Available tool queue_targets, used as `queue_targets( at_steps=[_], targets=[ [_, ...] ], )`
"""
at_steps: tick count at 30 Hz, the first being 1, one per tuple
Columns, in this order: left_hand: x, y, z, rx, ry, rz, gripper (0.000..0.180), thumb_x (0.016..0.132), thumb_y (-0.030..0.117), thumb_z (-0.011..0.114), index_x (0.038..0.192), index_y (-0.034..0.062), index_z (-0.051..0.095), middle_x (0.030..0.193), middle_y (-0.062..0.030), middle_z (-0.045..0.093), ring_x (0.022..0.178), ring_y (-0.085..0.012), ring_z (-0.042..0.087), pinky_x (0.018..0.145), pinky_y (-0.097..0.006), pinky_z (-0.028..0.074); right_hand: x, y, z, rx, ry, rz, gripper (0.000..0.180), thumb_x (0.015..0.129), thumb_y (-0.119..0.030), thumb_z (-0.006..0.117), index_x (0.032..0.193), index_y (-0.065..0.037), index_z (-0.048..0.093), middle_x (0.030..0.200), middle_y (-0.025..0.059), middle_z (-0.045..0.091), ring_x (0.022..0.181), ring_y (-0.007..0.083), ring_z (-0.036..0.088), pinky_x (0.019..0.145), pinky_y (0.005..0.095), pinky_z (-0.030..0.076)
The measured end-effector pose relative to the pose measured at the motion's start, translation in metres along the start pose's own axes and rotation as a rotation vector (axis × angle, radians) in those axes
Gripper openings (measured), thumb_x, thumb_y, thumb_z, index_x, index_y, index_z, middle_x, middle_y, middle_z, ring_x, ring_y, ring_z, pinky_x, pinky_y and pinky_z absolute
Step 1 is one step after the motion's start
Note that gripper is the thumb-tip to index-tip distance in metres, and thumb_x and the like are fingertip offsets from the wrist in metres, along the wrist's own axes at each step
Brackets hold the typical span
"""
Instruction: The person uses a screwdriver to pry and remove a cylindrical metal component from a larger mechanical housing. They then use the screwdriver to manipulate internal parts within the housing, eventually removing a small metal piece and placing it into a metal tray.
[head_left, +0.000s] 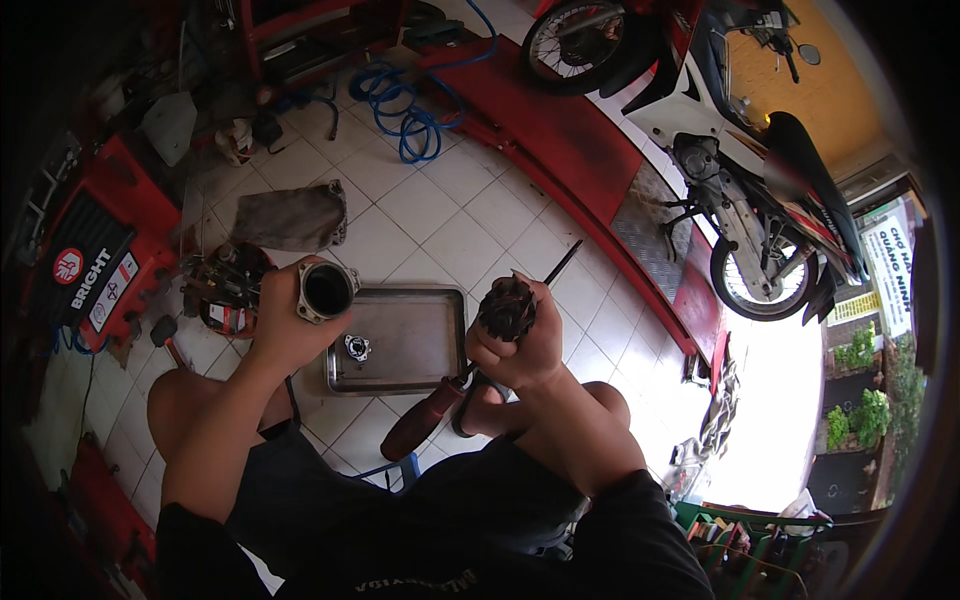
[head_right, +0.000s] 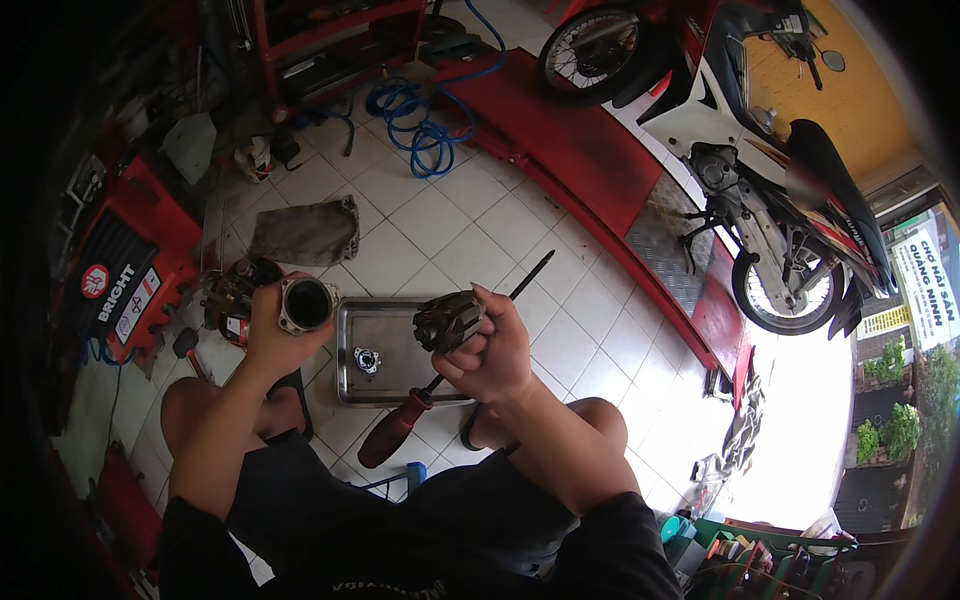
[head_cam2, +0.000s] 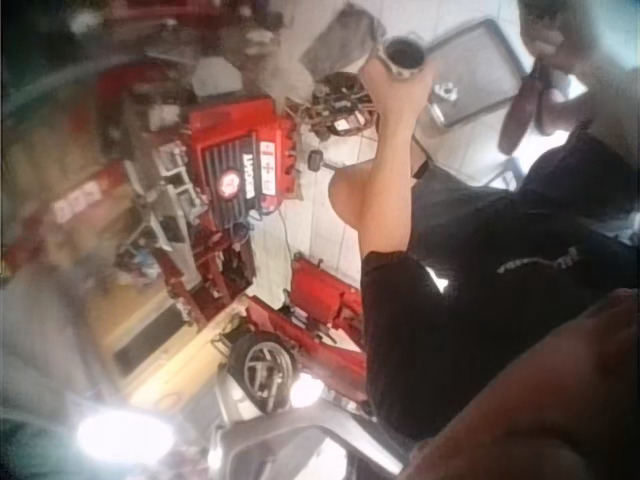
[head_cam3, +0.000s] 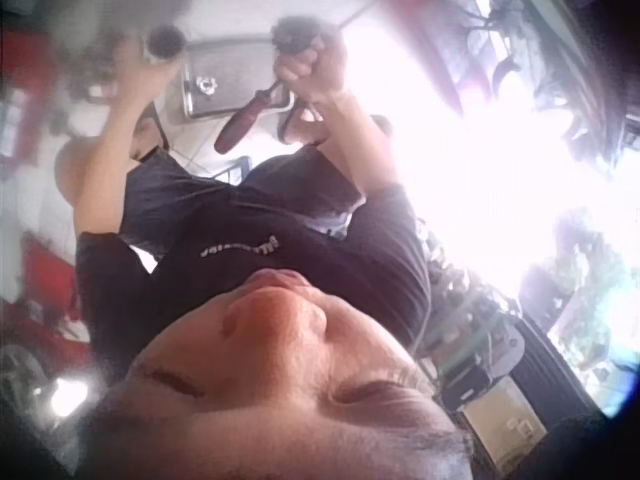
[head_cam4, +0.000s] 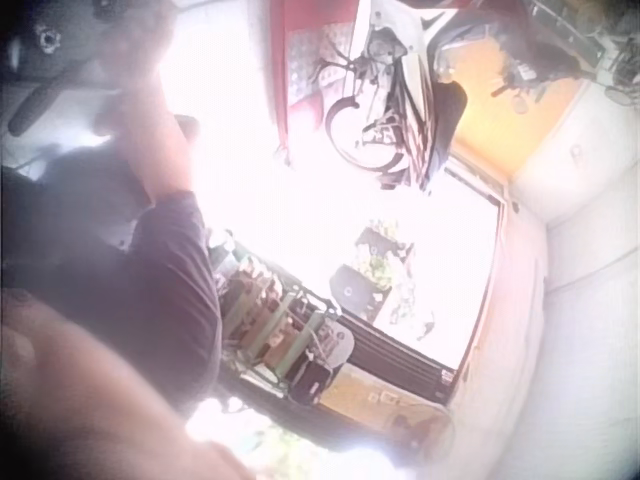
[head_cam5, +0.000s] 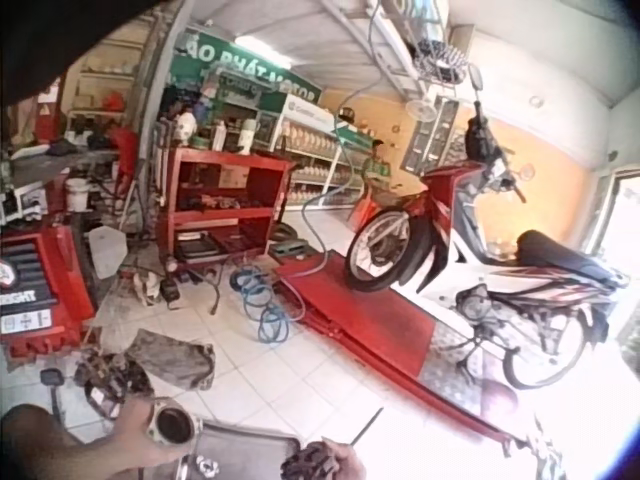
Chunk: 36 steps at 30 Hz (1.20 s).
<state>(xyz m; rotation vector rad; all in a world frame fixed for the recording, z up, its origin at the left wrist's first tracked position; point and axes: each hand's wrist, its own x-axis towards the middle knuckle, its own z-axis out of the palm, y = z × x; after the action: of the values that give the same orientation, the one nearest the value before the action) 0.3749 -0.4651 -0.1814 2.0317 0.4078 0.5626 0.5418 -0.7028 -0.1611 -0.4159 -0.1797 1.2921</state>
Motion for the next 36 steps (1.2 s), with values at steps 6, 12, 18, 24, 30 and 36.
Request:
queue_targets(
  at_steps=[6,12,18,24,30,36],
  targets=[
    [-0.005,-0.007,-0.003,-0.227,0.008,0.182,0.038,0.065,0.009,0.087,0.097,0.0024,0.066,0.093,-0.0109,0.070,0.086,-0.0212,0.069,0.079,-0.033,0.055,0.000,-0.001,0.004,-0.023,0.001,-0.028,0.046,0.105,-0.039,0.040,0.062,-0.024,0.034,0.051,-0.0090,0.026,0.042,0.0091,0.014,0.044,0.0279,0.015],
    [-0.002,0.011,-0.012,-0.278,-0.053,0.602,0.039,0.063,0.010,0.088,0.095,0.0019,0.067,0.090,-0.0129,0.070,0.084,-0.0254,0.070,0.073,-0.034,0.056,-0.001,0.004,-0.004,-0.038,-0.008,-0.134,0.033,0.106,-0.037,0.041,0.085,-0.016,0.054,0.050,-0.0018,0.038,0.037,0.0120,0.021,0.038,0.0286,0.015],
    [0.000,0.006,-0.011,-0.235,-0.057,0.632,0.038,0.064,0.011,0.087,0.095,0.0015,0.067,0.089,-0.0133,0.069,0.082,-0.0264,0.070,0.072,-0.034,0.056,0.001,0.007,-0.008,-0.034,0.057,-0.085,0.032,0.105,-0.038,0.043,0.087,-0.016,0.059,0.052,-0.0023,0.043,0.037,0.0121,0.026,0.038,0.0280,0.022],
    [0.001,0.006,-0.013,-0.255,-0.057,0.595,0.039,0.062,0.011,0.086,0.094,0.0013,0.066,0.089,-0.0138,0.069,0.082,-0.0262,0.070,0.073,-0.035,0.055,0.003,0.004,-0.011,-0.102,0.000,-0.083,0.032,0.105,-0.038,0.044,0.086,-0.018,0.059,0.053,-0.0027,0.043,0.038,0.0116,0.029,0.038,0.0278,0.025],
    [-0.001,0.008,-0.015,-0.253,-0.042,0.570,0.039,0.062,0.011,0.086,0.094,0.0012,0.065,0.089,-0.0142,0.069,0.082,-0.0257,0.069,0.074,-0.035,0.055,0.005,0.007,0.000,-0.156,0.023,-0.056,0.038,0.105,-0.037,0.044,0.069,-0.022,0.045,0.049,-0.0074,0.033,0.037,0.0091,0.030,0.038,0.0263,0.025],
    [-0.002,0.007,-0.015,-0.282,-0.042,0.524,0.039,0.063,0.010,0.085,0.094,0.0009,0.065,0.088,-0.0149,0.069,0.082,-0.0256,0.069,0.075,-0.034,0.055,0.005,0.009,0.010,-0.153,0.059,-0.051,0.044,0.105,-0.035,0.045,0.063,-0.024,0.038,0.047,-0.0083,0.031,0.037,0.0076,0.029,0.038,0.0246,0.026]
  ],
)
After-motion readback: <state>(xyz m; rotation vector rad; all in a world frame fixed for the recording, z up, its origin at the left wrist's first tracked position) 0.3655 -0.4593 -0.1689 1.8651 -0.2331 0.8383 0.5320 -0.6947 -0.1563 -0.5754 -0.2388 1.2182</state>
